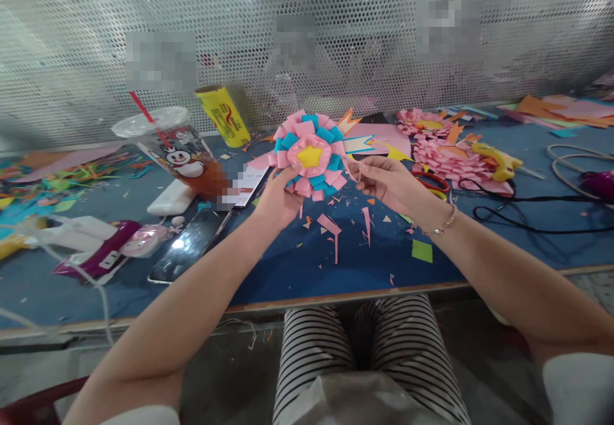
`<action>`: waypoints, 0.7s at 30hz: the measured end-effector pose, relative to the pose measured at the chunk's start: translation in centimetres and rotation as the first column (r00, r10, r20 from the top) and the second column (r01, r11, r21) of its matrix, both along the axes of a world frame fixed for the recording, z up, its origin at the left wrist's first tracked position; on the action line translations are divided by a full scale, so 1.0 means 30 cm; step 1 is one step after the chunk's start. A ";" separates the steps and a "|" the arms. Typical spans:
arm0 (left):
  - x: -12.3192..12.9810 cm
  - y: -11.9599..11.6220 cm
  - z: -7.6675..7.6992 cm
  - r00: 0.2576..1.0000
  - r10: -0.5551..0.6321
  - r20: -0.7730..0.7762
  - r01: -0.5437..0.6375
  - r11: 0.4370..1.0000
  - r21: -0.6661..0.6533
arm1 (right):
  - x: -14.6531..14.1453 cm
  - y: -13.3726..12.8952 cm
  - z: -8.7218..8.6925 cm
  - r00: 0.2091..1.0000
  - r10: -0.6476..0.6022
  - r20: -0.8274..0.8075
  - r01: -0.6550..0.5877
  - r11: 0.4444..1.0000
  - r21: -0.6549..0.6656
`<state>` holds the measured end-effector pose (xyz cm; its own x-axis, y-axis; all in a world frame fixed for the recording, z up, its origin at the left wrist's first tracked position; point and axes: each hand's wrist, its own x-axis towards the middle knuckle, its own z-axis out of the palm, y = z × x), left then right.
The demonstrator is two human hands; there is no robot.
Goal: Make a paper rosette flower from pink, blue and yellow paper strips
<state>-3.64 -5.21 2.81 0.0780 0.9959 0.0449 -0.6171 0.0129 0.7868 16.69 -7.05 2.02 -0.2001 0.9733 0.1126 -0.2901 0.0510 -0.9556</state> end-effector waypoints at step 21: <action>-0.004 0.005 -0.006 1.000 -0.008 -0.028 0.008 1.000 -0.011 | 0.006 0.001 -0.003 1.000 -0.010 -0.007 0.010 1.000 -0.023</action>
